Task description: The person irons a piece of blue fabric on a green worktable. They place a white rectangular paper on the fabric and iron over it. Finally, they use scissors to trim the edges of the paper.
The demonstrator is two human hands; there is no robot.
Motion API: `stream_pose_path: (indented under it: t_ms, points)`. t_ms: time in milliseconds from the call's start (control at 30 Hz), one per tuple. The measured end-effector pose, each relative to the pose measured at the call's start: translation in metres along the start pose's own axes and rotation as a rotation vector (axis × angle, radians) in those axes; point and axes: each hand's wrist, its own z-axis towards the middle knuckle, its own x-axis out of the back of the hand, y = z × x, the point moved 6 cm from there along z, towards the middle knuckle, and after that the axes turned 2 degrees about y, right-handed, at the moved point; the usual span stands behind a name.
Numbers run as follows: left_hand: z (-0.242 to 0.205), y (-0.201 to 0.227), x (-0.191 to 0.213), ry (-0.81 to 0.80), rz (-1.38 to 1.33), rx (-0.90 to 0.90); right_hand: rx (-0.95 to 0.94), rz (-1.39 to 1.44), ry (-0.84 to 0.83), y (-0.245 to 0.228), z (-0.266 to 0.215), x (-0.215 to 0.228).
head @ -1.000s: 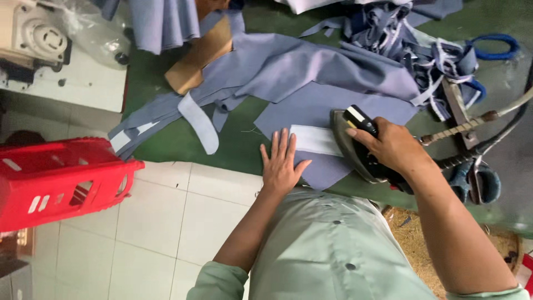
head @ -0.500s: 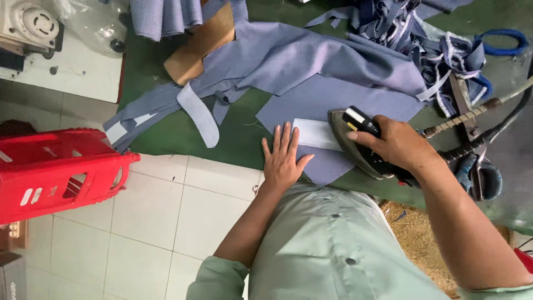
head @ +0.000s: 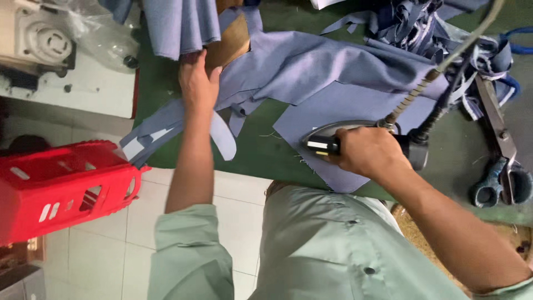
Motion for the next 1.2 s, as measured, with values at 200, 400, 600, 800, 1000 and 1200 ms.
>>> stream_pose_path:
  t_ms: [200, 400, 600, 800, 1000, 1200]
  points:
    - [0.034, 0.008, -0.008, -0.628, 0.035, 0.168, -0.024, -0.022, 0.082, -0.012, 0.022, 0.008]
    - [0.039, -0.007, -0.025, -0.475, 0.034, -0.006, -0.030, -0.131, 0.162, -0.011, 0.045, 0.015]
    - [0.009, 0.017, 0.063, -0.452, 0.172, -0.167, -0.032, -0.120, 0.183, -0.009, 0.051, 0.033]
    - [-0.043, 0.037, 0.140, -0.348, 0.031, -0.314, 0.042, -0.109, 0.196, -0.021, 0.051, 0.048]
    - [-0.137, 0.047, 0.172, -0.300, -0.443, 0.606, 0.224, -0.189, 0.141, -0.044, 0.028, 0.049]
    - [-0.166, 0.136, 0.111, -0.164, -1.139, 0.775, 0.310, -0.058, 0.190, -0.050, 0.025, 0.007]
